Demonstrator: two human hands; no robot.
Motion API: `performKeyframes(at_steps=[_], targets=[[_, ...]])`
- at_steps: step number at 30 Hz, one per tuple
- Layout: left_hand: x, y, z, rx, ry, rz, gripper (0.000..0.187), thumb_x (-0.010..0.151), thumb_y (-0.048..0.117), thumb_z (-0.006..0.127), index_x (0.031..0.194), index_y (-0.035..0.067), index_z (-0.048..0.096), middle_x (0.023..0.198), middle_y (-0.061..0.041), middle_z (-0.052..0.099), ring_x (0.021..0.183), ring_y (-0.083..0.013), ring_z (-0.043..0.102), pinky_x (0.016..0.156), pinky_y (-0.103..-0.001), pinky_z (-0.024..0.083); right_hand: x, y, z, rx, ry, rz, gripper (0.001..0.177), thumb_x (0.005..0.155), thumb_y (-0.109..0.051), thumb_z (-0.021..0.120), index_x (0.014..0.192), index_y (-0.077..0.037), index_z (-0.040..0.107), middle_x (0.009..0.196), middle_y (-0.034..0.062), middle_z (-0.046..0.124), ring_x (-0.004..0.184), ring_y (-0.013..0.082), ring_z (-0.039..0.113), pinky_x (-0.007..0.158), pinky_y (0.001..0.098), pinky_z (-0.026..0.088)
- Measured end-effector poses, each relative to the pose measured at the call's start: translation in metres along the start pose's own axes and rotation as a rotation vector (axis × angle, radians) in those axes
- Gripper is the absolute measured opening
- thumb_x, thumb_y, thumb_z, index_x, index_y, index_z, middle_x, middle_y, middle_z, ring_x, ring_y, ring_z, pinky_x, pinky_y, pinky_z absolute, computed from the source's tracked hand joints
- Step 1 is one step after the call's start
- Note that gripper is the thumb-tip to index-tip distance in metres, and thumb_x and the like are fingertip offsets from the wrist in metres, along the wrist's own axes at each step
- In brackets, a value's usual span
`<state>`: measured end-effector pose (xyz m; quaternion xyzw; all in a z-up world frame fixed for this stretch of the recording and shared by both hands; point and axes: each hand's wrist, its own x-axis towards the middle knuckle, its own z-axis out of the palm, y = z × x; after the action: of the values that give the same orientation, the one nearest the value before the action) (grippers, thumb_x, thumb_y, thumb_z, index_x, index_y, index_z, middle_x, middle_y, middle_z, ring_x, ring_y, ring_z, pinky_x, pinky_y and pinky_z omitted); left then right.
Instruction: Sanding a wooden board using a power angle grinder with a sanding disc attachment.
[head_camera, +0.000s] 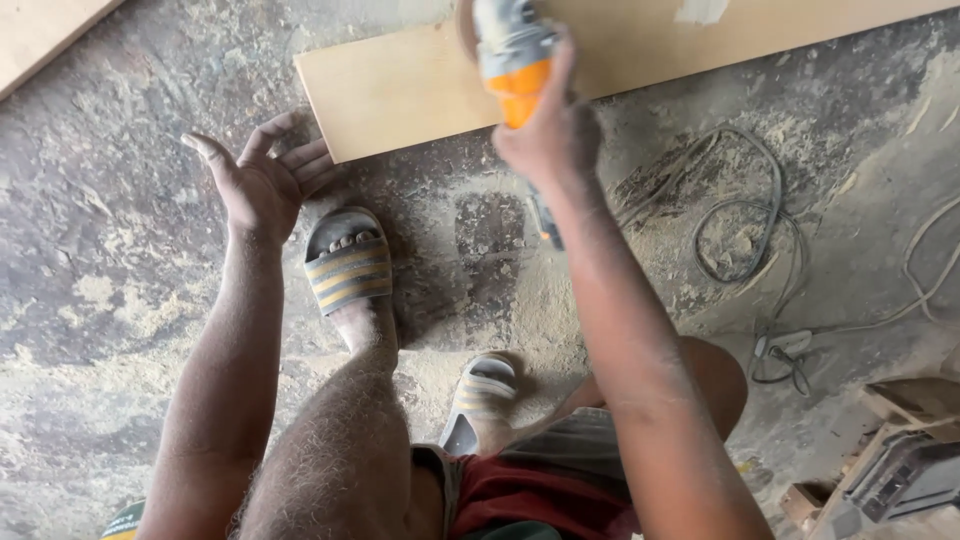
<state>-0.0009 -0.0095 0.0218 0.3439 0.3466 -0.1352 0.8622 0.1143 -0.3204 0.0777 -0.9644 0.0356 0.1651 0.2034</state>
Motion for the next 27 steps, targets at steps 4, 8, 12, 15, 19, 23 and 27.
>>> performKeyframes(at_steps=[4, 8, 12, 15, 19, 23, 27], targets=[[0.002, 0.001, 0.001, 0.01, -0.002, -0.008, 0.113, 0.06, 0.085, 0.021, 0.132, 0.005, 0.056, 0.114, -0.024, 0.069, 0.109, -0.0368, 0.071, 0.101, -0.052, 0.058, -0.002, 0.005, 0.007, -0.128, -0.026, -0.174, 0.1, 0.08, -0.008, 0.075, 0.152, -0.023, 0.007, 0.103, 0.0168, 0.072, 0.068, 0.0267, 0.072, 0.051, 0.0328, 0.062], [0.001, -0.002, -0.001, 0.015, 0.024, -0.018, 0.113, 0.06, 0.085, 0.021, 0.132, 0.006, 0.057, 0.113, -0.023, 0.07, 0.106, -0.0353, 0.072, 0.098, -0.05, 0.058, 0.012, 0.03, -0.015, -0.077, -0.027, -0.037, 0.106, 0.073, -0.002, 0.078, 0.151, -0.027, 0.011, 0.111, 0.0165, 0.068, 0.073, 0.0245, 0.072, 0.053, 0.0312, 0.062], [0.0, 0.0, 0.004, 0.052, 0.023, -0.009, 0.113, 0.057, 0.086, 0.022, 0.13, 0.008, 0.056, 0.121, -0.024, 0.067, 0.115, -0.0377, 0.069, 0.107, -0.053, 0.054, 0.023, 0.07, -0.045, -0.2, 0.018, 0.041, 0.107, 0.073, -0.008, 0.081, 0.153, -0.022, 0.01, 0.116, 0.017, 0.067, 0.091, 0.032, 0.071, 0.073, 0.0423, 0.062], [0.002, -0.002, 0.001, 0.043, 0.029, -0.017, 0.113, 0.058, 0.086, 0.022, 0.131, 0.008, 0.056, 0.113, -0.021, 0.069, 0.109, -0.0351, 0.07, 0.106, -0.052, 0.054, 0.037, 0.087, -0.06, -0.184, 0.03, 0.234, 0.099, 0.077, -0.001, 0.074, 0.15, -0.025, 0.012, 0.109, 0.0183, 0.063, 0.081, 0.03, 0.07, 0.059, 0.0383, 0.063], [0.001, -0.003, 0.001, 0.016, 0.025, -0.007, 0.112, 0.058, 0.086, 0.026, 0.131, 0.007, 0.058, 0.108, -0.021, 0.069, 0.106, -0.034, 0.071, 0.102, -0.05, 0.056, 0.041, 0.116, -0.063, -0.323, 0.095, 0.173, 0.094, 0.08, -0.018, 0.078, 0.149, -0.02, 0.015, 0.104, 0.0185, 0.066, 0.082, 0.0351, 0.07, 0.065, 0.047, 0.058], [0.002, -0.002, 0.001, 0.032, 0.025, 0.004, 0.111, 0.059, 0.086, 0.027, 0.131, 0.007, 0.057, 0.111, -0.021, 0.068, 0.107, -0.0344, 0.07, 0.102, -0.052, 0.057, 0.025, 0.08, -0.054, -0.125, 0.055, 0.197, 0.103, 0.072, -0.001, 0.076, 0.15, -0.022, 0.011, 0.113, 0.0173, 0.068, 0.081, 0.0285, 0.073, 0.061, 0.0389, 0.066], [0.0, -0.002, 0.002, 0.052, 0.042, -0.005, 0.115, 0.056, 0.086, 0.024, 0.131, 0.007, 0.056, 0.115, -0.023, 0.069, 0.11, -0.0362, 0.071, 0.102, -0.054, 0.057, -0.006, 0.045, -0.019, -0.087, 0.03, -0.05, 0.1, 0.077, -0.002, 0.078, 0.152, -0.022, 0.015, 0.103, 0.012, 0.07, 0.069, 0.0215, 0.069, 0.051, 0.0298, 0.059]])
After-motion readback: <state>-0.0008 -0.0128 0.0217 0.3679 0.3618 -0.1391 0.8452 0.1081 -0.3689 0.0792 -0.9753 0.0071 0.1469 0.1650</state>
